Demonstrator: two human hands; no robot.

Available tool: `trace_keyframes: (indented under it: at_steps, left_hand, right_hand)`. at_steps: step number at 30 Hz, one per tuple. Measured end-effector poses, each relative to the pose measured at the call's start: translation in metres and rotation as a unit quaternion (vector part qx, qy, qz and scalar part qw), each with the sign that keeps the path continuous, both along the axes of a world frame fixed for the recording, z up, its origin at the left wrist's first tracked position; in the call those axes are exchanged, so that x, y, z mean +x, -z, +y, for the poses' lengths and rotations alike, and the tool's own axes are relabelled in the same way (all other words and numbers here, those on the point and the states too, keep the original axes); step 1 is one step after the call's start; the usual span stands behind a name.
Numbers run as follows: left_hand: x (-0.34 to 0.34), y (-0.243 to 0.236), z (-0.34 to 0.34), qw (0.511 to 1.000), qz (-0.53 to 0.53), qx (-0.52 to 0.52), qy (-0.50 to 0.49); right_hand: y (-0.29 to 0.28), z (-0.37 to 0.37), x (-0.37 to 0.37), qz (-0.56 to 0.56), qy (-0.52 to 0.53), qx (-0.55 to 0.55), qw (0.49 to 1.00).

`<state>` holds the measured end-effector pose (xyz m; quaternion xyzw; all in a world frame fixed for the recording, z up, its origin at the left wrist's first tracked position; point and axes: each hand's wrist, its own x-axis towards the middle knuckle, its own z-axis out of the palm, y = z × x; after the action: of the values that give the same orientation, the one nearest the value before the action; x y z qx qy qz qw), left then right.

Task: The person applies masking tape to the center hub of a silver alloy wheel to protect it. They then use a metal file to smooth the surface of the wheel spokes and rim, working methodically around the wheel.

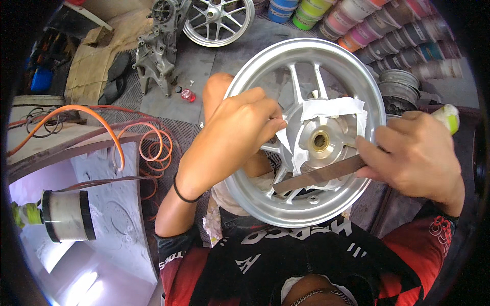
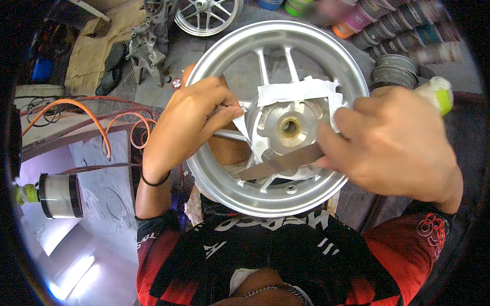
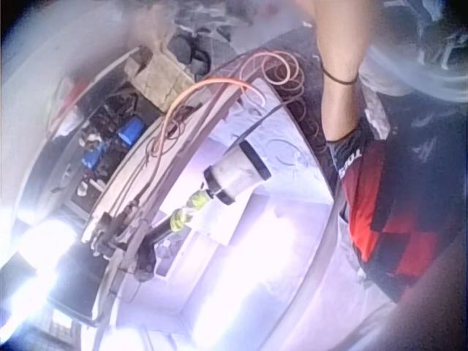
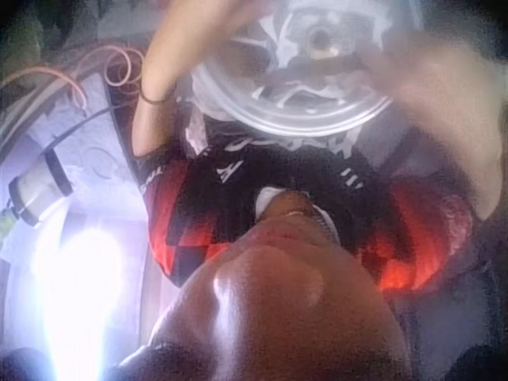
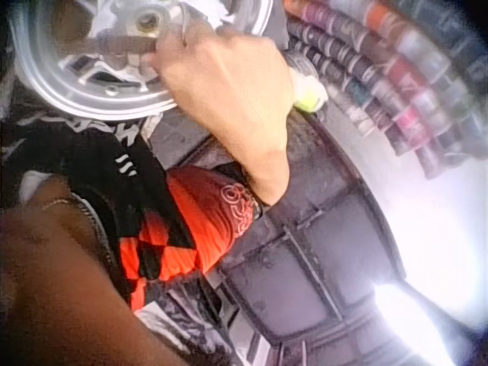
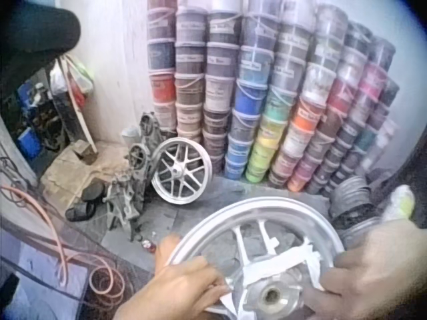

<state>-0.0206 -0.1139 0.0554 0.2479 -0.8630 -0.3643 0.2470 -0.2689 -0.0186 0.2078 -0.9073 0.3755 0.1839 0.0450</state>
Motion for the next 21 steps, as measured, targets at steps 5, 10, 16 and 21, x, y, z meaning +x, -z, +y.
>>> trace_keyframes:
  at_steps: [5,10,16,21]
  left_hand:
    - [0.017,-0.004,0.016,0.999,-0.017,-0.009,-0.042]
    - [0.03,-0.013,0.031,0.996,-0.064,0.001,-0.063]
    - [0.061,-0.02,0.054,0.995,-0.077,0.042,-0.04]
    - [0.077,-0.01,0.083,0.992,-0.067,0.101,0.044]
  right_hand:
    - [-0.007,-0.012,-0.019,0.016,0.017,-0.055,0.998]
    - [-0.011,0.002,-0.004,0.006,-0.023,-0.02,1.0]
    - [-0.006,-0.003,-0.019,-0.016,-0.015,-0.068,0.997]
    - [-0.011,0.008,-0.023,-0.032,-0.03,-0.073,0.996]
